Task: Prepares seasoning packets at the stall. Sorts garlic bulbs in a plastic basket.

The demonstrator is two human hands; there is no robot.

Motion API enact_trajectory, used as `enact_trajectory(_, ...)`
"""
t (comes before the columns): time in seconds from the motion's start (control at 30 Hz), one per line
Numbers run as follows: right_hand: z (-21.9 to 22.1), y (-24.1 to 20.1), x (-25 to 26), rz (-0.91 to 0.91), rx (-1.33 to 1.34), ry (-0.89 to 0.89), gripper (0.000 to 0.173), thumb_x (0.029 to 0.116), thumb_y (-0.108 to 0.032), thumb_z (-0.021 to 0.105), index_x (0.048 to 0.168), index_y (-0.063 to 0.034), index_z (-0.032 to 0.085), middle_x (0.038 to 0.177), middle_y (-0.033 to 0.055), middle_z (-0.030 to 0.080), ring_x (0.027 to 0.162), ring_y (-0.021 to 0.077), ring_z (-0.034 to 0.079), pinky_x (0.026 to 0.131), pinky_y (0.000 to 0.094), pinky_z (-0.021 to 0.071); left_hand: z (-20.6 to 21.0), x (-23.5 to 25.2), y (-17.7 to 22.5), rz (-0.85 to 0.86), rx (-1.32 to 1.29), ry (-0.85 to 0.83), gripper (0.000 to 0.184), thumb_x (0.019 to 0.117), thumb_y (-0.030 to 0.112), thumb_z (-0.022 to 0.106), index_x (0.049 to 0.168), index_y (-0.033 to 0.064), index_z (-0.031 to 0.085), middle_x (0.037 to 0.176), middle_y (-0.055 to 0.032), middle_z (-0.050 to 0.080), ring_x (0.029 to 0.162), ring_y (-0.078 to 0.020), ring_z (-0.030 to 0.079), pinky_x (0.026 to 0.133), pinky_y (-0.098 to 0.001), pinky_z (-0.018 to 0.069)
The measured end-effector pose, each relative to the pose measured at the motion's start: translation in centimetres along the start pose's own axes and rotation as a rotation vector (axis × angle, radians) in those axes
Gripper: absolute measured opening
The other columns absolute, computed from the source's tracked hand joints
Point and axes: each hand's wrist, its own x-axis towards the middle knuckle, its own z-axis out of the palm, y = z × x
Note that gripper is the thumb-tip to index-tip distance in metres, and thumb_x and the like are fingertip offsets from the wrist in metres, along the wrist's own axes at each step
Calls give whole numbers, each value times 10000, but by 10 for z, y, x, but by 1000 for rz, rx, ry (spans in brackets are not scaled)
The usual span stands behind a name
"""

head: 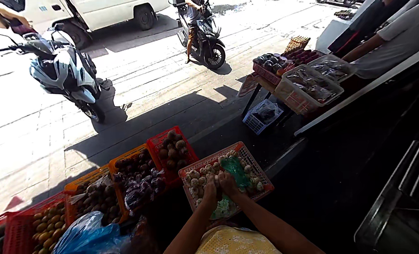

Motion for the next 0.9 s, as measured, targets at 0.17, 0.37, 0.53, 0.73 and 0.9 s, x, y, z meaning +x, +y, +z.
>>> enact_trajectory(0.17, 1, 16, 6, -30, 199, -94, 477, 1113, -220, 326, 1094, 108, 671, 1063, 268, 681, 1043, 348, 660, 982, 507, 492, -14, 2, 2, 56, 56, -74, 373, 1115, 459, 311, 1144, 125, 476, 647, -18, 501, 457, -111, 439, 414, -250, 369)
enact_trajectory(0.37, -6, 25, 11, 155, 330, -351, 336, 1129, -212, 370, 1215, 29, 588, 977, 161, 607, 748, 210, 577, 673, 381, 508, -48, 12, -2, 249, 361, -175, 477, 1006, 201, 650, 1382, 10, 425, 1032, -126, 595, 739, -145, 587, 646, -305, 518)
enact_trajectory(0.53, 13, 30, 14, 137, 113, -391, 804, 1039, -676, 343, 1127, 46, 688, 1121, 250, 675, 1055, 360, 647, 941, 572, 485, -58, 13, -4, 378, 463, -231, 536, 905, 59, 751, 1357, -26, 475, 1112, -131, 641, 922, -136, 654, 828, -304, 569)
enact_trajectory(0.73, 13, 9, 9, 175, 10, -319, 632, 994, -563, 556, 1034, 51, 700, 1082, 241, 693, 1058, 367, 664, 949, 583, 494, -62, 4, 2, 309, 318, -260, 664, 737, -36, 662, 1355, 11, 424, 1129, -121, 604, 926, -161, 638, 783, -327, 560)
enact_trajectory(0.9, 15, -2, 5, 231, -89, -225, 692, 1038, -590, 438, 1019, 46, 711, 1106, 243, 701, 1109, 381, 667, 966, 588, 496, -60, -1, -2, 328, 386, -154, 553, 997, 278, 540, 1487, 55, 411, 1391, -197, 498, 1179, -247, 532, 901, -403, 487)
